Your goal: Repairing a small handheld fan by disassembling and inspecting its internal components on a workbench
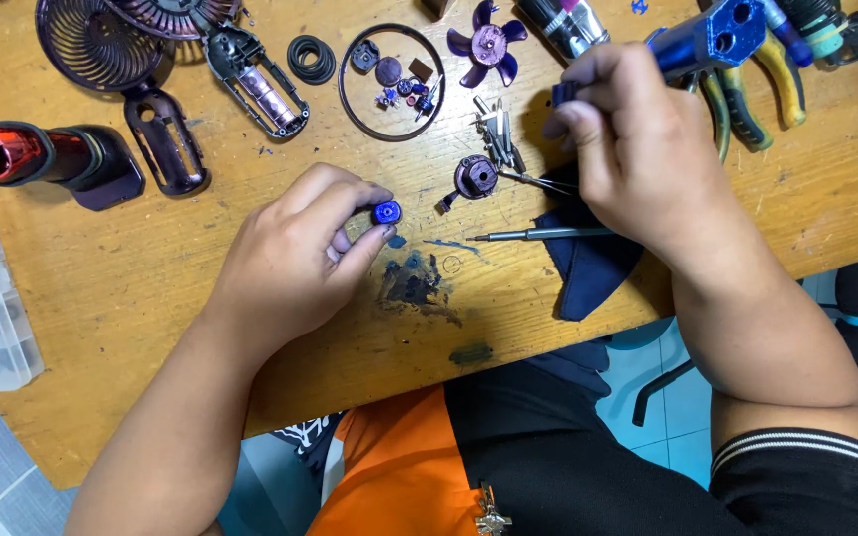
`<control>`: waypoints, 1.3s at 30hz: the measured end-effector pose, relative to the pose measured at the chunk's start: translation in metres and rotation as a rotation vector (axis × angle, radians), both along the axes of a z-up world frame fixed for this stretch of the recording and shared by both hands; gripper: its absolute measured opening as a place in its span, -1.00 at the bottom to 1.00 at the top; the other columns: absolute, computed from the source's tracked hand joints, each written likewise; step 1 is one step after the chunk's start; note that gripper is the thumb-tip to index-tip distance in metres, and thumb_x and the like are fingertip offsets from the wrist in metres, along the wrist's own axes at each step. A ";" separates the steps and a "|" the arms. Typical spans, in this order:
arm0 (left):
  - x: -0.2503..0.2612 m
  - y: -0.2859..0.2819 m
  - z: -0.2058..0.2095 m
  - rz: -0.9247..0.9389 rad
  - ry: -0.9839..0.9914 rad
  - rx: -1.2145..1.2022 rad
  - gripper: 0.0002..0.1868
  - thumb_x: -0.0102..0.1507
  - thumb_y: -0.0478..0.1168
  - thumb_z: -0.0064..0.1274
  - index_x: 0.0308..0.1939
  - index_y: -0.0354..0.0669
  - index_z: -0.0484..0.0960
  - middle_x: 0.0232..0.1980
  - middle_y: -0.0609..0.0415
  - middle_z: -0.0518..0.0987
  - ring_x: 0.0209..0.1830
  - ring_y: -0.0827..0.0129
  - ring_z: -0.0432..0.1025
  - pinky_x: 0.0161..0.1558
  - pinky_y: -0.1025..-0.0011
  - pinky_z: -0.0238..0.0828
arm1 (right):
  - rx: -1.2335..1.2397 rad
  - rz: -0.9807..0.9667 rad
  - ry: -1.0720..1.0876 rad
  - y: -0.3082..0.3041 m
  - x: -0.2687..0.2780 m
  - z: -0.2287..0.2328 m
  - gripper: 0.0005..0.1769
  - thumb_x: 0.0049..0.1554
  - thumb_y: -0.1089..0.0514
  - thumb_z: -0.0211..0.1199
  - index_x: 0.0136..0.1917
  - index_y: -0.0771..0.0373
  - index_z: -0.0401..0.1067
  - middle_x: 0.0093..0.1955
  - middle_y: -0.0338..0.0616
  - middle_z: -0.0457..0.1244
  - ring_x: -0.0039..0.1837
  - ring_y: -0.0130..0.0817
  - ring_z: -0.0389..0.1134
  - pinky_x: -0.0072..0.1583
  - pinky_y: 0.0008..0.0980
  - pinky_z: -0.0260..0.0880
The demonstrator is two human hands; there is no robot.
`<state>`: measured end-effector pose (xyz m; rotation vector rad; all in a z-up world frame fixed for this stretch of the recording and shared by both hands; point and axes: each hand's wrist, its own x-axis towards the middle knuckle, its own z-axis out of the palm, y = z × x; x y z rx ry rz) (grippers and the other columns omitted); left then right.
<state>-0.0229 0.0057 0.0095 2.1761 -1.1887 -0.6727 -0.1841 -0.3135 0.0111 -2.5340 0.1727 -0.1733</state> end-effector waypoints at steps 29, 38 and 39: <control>0.004 -0.001 -0.006 -0.031 0.038 -0.023 -0.66 0.50 -0.02 0.22 0.28 -0.08 0.68 0.21 0.01 0.67 0.01 -0.02 0.65 0.04 -0.03 0.57 | -0.438 0.497 0.096 0.052 0.113 0.008 -0.68 0.47 0.02 0.36 0.26 0.34 0.56 0.10 0.08 0.41 0.16 0.18 0.41 0.20 0.16 0.47; 0.004 0.000 -0.004 -0.029 0.055 -0.023 -0.69 0.51 -0.02 0.19 0.26 -0.04 0.66 0.21 0.03 0.67 0.04 -0.05 0.64 0.05 -0.06 0.54 | -0.419 0.453 0.053 0.048 0.111 0.010 -0.42 0.41 -0.17 0.42 0.44 0.34 0.58 0.17 0.18 0.44 0.19 0.27 0.45 0.19 0.20 0.46; 0.004 0.002 -0.005 -0.034 0.059 -0.024 -0.69 0.51 -0.02 0.19 0.26 -0.04 0.66 0.21 0.03 0.67 0.04 -0.05 0.64 0.05 -0.06 0.54 | -0.419 0.449 0.059 0.044 0.104 0.019 -0.42 0.41 -0.17 0.42 0.44 0.34 0.58 0.17 0.18 0.44 0.19 0.27 0.45 0.19 0.20 0.46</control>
